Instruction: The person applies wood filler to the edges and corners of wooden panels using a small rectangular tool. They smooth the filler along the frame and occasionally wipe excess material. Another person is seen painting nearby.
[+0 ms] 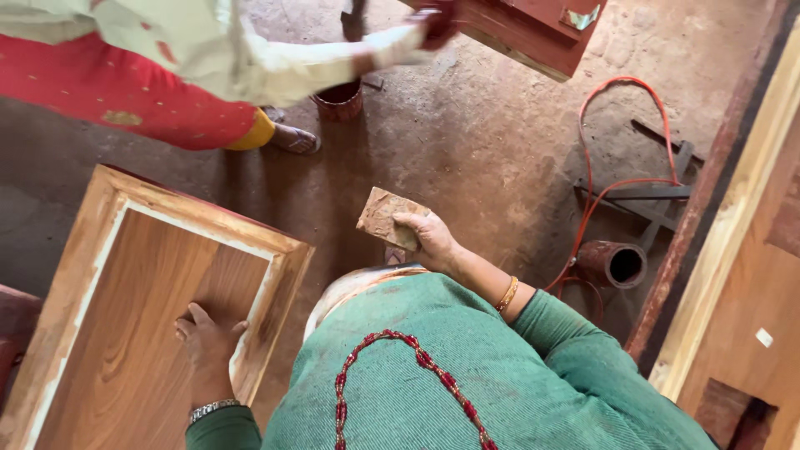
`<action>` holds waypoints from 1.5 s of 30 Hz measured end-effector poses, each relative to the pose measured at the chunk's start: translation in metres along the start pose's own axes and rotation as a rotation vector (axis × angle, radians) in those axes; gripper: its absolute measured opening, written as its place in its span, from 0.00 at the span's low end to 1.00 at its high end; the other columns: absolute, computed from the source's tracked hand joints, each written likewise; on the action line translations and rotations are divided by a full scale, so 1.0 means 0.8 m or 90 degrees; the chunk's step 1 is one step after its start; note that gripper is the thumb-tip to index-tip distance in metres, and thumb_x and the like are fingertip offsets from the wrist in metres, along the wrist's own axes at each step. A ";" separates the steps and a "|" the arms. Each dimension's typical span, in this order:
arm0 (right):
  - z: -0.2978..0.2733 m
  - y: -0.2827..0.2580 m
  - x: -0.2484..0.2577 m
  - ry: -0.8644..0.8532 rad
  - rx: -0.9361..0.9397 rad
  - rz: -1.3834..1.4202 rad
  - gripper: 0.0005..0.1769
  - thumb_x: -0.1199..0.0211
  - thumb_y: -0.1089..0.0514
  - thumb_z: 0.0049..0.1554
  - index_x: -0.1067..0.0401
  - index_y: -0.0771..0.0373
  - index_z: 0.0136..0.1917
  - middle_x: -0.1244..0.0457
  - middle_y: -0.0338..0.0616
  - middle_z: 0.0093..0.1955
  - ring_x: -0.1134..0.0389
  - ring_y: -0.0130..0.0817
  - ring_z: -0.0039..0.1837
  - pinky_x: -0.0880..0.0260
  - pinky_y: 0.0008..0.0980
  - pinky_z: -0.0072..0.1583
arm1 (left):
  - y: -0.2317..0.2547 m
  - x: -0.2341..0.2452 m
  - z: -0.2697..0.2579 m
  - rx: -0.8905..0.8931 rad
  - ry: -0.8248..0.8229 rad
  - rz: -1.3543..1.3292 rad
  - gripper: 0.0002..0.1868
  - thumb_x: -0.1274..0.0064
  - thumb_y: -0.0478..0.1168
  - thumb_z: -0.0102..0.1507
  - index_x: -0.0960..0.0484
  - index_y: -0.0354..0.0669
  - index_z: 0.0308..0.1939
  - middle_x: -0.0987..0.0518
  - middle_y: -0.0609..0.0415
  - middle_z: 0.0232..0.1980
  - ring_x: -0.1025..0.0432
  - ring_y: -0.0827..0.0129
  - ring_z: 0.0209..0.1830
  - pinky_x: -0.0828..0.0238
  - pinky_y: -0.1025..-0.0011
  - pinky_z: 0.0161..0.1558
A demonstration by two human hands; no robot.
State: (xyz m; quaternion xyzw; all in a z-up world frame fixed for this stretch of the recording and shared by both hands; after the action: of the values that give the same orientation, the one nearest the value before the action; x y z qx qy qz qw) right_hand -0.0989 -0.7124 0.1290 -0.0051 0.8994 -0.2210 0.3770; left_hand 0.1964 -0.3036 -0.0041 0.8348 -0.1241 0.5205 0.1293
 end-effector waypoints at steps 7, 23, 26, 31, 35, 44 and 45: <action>0.019 -0.028 0.001 -0.057 0.016 -0.016 0.11 0.36 0.62 0.60 0.27 0.64 0.57 0.30 0.47 0.50 0.28 0.38 0.50 0.25 0.40 0.53 | 0.019 0.026 -0.011 -0.023 0.021 0.047 0.73 0.28 0.65 0.44 0.52 0.34 0.81 0.50 0.13 0.75 0.52 0.24 0.78 0.47 0.43 0.74; 0.025 -0.009 -0.058 -0.028 0.065 -0.093 0.15 0.38 0.64 0.58 0.27 0.66 0.60 0.29 0.46 0.55 0.26 0.37 0.55 0.24 0.40 0.60 | 0.011 0.022 -0.007 0.007 -0.020 0.067 0.74 0.29 0.66 0.45 0.55 0.38 0.82 0.52 0.15 0.77 0.50 0.24 0.77 0.41 0.45 0.71; 0.024 0.002 -0.062 -0.040 0.068 -0.088 0.16 0.38 0.64 0.58 0.27 0.66 0.59 0.29 0.47 0.55 0.26 0.38 0.55 0.23 0.40 0.60 | 0.004 0.012 -0.005 0.017 -0.036 0.076 0.74 0.30 0.66 0.46 0.56 0.38 0.83 0.52 0.16 0.78 0.49 0.25 0.78 0.40 0.45 0.72; 0.020 0.013 -0.061 0.006 0.052 -0.082 0.15 0.37 0.63 0.58 0.27 0.65 0.59 0.29 0.47 0.53 0.26 0.39 0.54 0.23 0.43 0.58 | 0.001 0.004 0.005 0.007 -0.051 0.097 0.75 0.32 0.70 0.47 0.58 0.37 0.82 0.54 0.13 0.76 0.51 0.24 0.77 0.40 0.47 0.71; 0.013 0.020 -0.063 0.028 0.053 -0.085 0.16 0.37 0.64 0.57 0.26 0.66 0.58 0.29 0.47 0.53 0.26 0.40 0.53 0.23 0.43 0.57 | 0.002 0.002 0.003 -0.002 -0.048 0.124 0.74 0.33 0.71 0.48 0.58 0.37 0.83 0.52 0.13 0.76 0.49 0.23 0.77 0.40 0.45 0.71; 0.004 0.024 -0.067 0.061 0.072 -0.088 0.15 0.37 0.63 0.57 0.27 0.63 0.58 0.29 0.45 0.51 0.26 0.39 0.52 0.23 0.44 0.54 | 0.002 0.000 0.007 0.019 -0.067 0.134 0.75 0.33 0.72 0.47 0.58 0.38 0.83 0.52 0.13 0.76 0.49 0.23 0.77 0.34 0.44 0.67; 0.005 0.024 -0.069 0.052 0.075 -0.088 0.15 0.37 0.63 0.57 0.27 0.63 0.58 0.29 0.46 0.52 0.26 0.40 0.52 0.23 0.44 0.54 | 0.002 -0.002 0.008 0.025 -0.073 0.129 0.75 0.33 0.71 0.47 0.59 0.38 0.83 0.53 0.13 0.77 0.50 0.23 0.77 0.33 0.43 0.65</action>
State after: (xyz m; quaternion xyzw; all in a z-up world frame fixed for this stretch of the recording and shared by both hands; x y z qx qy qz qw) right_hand -0.0534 -0.6872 0.1562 -0.0357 0.8971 -0.2989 0.3235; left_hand 0.2004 -0.3074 -0.0077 0.8490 -0.2048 0.4843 0.0526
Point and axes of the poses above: each hand's wrist, its own z-axis towards the middle knuckle, its own x-axis out of the back of the hand, y = z × x, the point moved 5 cm from there along z, towards the middle knuckle
